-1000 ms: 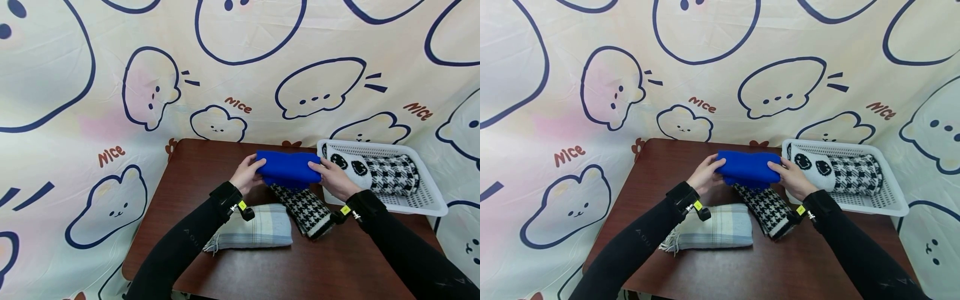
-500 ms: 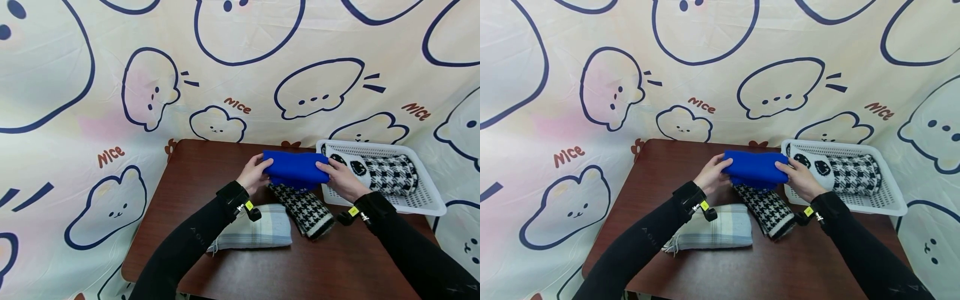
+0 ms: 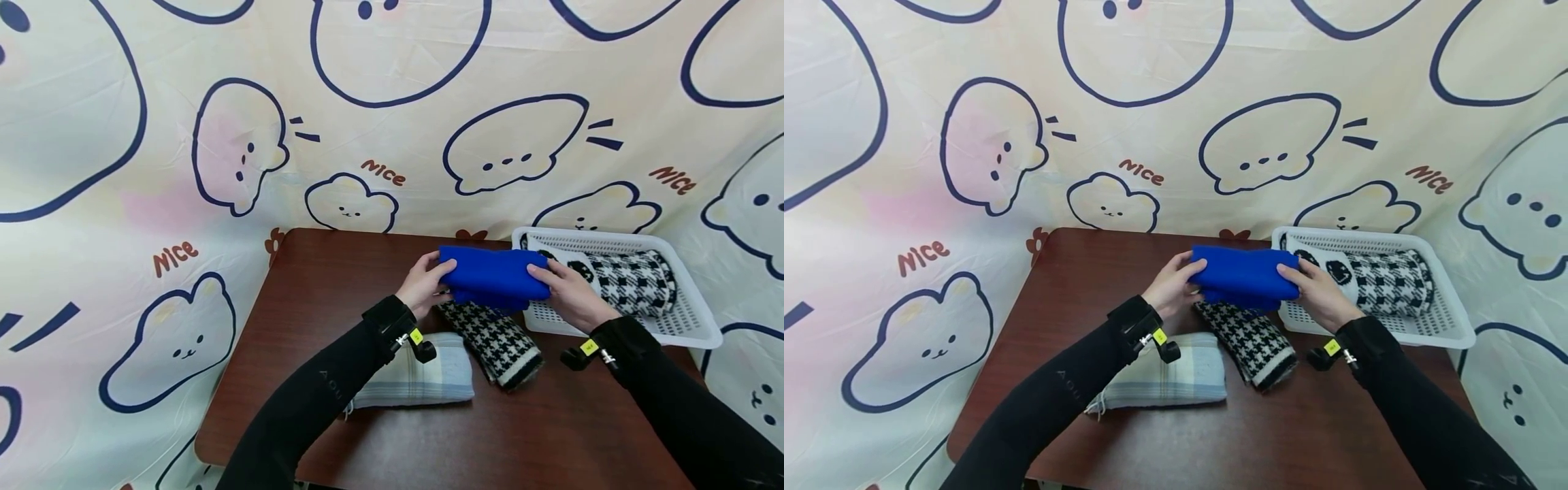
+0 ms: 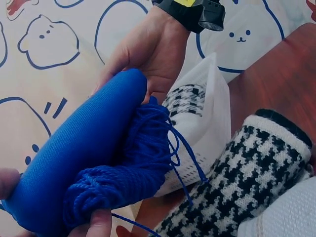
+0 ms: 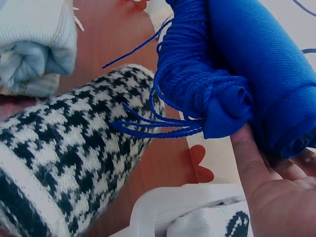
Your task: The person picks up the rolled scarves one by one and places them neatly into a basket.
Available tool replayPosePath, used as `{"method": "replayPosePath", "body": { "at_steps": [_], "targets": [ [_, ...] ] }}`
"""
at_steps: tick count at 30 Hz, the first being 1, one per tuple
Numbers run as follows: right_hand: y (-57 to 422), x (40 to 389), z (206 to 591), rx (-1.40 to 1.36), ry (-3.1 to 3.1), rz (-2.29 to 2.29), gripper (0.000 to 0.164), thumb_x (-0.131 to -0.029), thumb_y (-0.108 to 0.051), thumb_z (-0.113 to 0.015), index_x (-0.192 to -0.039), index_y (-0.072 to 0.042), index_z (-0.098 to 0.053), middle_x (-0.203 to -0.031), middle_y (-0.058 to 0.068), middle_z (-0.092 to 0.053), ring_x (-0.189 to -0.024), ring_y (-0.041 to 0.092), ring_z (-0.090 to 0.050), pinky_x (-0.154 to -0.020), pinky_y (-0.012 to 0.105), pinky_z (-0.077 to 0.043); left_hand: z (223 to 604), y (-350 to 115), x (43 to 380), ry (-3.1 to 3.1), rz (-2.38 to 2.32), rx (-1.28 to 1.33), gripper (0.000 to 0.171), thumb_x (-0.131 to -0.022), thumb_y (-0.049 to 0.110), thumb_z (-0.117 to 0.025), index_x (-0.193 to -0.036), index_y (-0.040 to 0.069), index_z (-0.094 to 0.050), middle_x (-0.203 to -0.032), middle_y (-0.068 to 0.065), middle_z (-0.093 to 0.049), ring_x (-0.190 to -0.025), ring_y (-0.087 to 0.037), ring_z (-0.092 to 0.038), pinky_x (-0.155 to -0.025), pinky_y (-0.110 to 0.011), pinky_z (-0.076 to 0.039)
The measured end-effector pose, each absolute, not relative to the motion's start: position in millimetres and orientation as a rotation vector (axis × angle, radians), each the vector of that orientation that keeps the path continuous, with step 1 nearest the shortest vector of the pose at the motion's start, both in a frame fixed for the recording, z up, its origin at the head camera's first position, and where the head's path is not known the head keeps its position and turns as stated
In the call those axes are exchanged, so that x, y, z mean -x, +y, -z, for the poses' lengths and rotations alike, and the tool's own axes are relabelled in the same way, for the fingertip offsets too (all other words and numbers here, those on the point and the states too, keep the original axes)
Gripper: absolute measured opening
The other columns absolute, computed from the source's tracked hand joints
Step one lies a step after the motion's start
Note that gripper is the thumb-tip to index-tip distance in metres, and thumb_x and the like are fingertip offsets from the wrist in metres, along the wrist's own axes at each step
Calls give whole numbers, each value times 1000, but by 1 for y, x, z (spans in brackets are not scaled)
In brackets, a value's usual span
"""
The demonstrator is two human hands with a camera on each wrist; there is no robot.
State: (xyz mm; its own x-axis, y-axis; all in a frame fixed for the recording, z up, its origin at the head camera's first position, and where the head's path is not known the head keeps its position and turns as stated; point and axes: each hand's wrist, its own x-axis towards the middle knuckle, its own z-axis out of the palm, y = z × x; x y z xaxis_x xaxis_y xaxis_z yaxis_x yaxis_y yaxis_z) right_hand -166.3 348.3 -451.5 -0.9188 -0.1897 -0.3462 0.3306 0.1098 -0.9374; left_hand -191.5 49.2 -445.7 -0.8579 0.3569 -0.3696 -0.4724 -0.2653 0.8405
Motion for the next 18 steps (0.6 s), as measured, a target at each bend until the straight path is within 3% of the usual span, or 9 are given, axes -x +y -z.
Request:
{"method": "replayPosePath", "body": {
  "at_steps": [6,9,13,16,18],
  "targets": [
    [355,163,449,-150,2019,1852,96,-113,-47,-51,-170,-11,17,-178,22,10,-162,46,-8,-130,62,-17,445,57,190,1474,-2151,129,65,-109,28,-66,-166,16,-36,-166,-22,-39,-145,-49,-48,-118,-62,-44],
    [359,162,448,-151,2032,1839,94,-113,-48,-51,-171,-12,14,-178,22,7,-162,46,-11,-130,59,-24,444,60,189,1471,-2152,125,65,-109,28,-66,-166,16,-36,-165,-22,-39,-144,-49,-49,-118,-62,-43],
    [364,160,448,-156,2035,1838,93,-113,-48,-52,-171,-12,11,-178,22,5,-161,46,-14,-115,35,-49,443,64,188,1462,-2155,119,65,-109,28,-66,-166,16,-35,-165,-22,-39,-145,-49,-48,-119,-62,-43],
    [368,159,448,-155,2028,1846,93,-113,-47,-51,-171,-12,12,-178,23,6,-161,46,-13,-97,18,-53,442,67,187,1465,-2150,114,65,-109,28,-66,-166,16,-36,-164,-23,-40,-144,-48,-49,-118,-61,-44],
    [370,159,448,-156,2029,1842,93,-113,-47,-51,-171,-12,13,-178,23,6,-161,46,-12,-100,20,-53,443,69,187,1469,-2146,111,65,-109,28,-66,-165,16,-37,-163,-23,-41,-144,-48,-50,-117,-61,-45]
  ]
}}
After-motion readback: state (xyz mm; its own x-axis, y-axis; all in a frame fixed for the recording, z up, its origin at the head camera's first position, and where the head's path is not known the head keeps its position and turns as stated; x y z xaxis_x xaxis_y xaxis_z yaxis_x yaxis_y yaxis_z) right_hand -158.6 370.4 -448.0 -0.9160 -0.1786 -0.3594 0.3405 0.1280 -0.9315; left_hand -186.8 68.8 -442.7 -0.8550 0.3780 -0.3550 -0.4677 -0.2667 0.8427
